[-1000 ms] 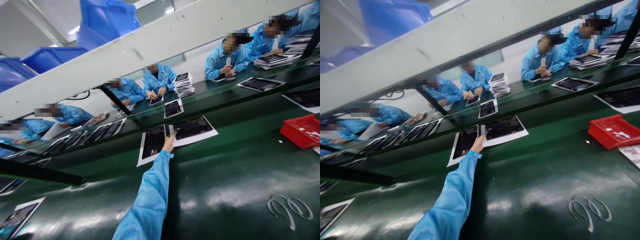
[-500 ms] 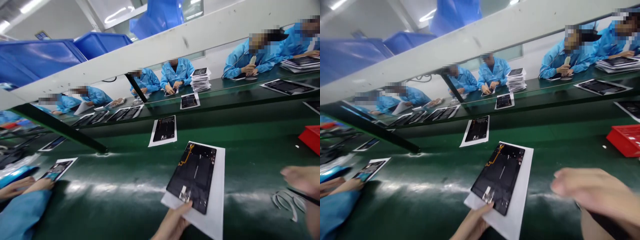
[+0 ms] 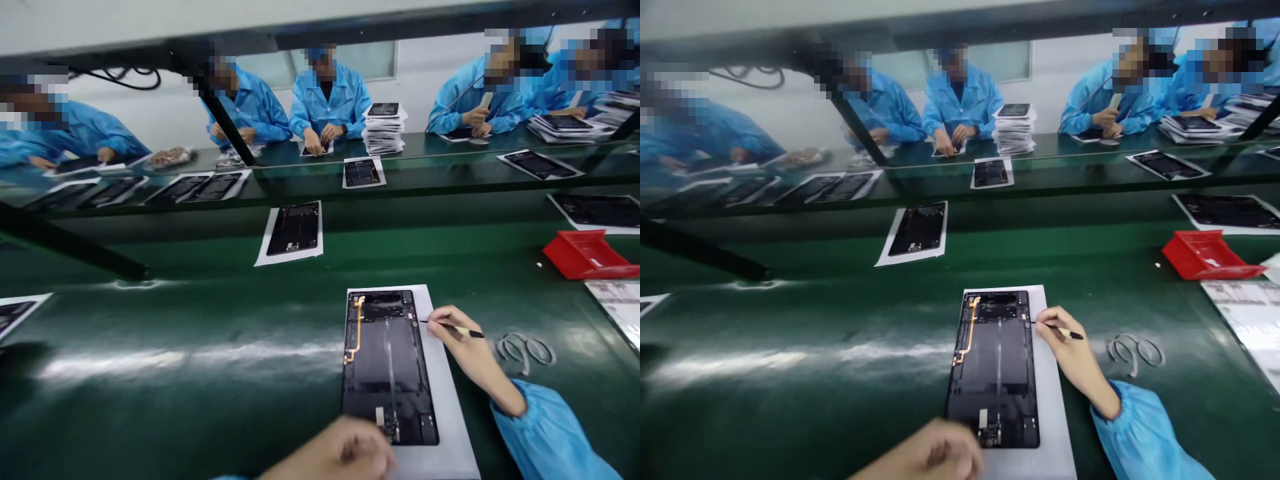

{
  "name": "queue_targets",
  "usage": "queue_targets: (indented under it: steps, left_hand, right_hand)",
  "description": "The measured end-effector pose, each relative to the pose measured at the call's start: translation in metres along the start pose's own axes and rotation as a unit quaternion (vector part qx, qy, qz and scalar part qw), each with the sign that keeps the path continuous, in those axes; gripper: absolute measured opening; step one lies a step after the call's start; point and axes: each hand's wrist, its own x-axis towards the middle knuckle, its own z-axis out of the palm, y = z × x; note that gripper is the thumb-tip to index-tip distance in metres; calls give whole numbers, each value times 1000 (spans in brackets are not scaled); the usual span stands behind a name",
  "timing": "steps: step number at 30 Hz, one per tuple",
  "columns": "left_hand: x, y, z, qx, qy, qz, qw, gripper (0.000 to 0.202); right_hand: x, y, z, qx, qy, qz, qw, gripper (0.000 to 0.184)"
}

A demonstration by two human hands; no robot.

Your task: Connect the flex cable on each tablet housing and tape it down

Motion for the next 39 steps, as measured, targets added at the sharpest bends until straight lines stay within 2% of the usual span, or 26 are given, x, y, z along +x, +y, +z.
queue_targets:
  steps: [2,4,5,7,9,12,17,24,26,33,39]
  left_hand:
    - [26,21,-15,136,86,84,983,31]
    - [60,37,-29,248,206,169,931,20]
    - [78,41,-35,293,249,202,901,17]
    - [110,43,-44,356,293,249,852,20]
    - [130,40,-48,384,296,274,831,22]
    - [140,34,-49,397,276,281,829,12]
    - [133,34,-49,426,250,266,828,17]
    - [130,33,-48,492,234,270,794,13]
    - [131,34,-47,494,238,269,792,11]
    - [132,39,-44,455,261,254,812,7]
    - [134,41,-43,421,272,218,837,9]
  right_hand:
    - [4,19,6,17,14,8,1000,30]
    - [8,29,10,15,21,7,1000,29]
    - [9,32,11,10,24,6,1000,28]
    - [9,34,13,0,24,6,1000,26]
    - [9,36,13,-5,21,4,1000,23]
    - [7,36,13,-15,21,1,1000,20]
    - [5,32,14,-45,35,11,998,17]
    - [4,25,14,-58,38,-8,998,13]
    - [4,24,14,-57,39,-10,998,11]
    - [8,22,16,-22,81,9,996,8]
    - [13,24,18,-20,64,29,997,14]
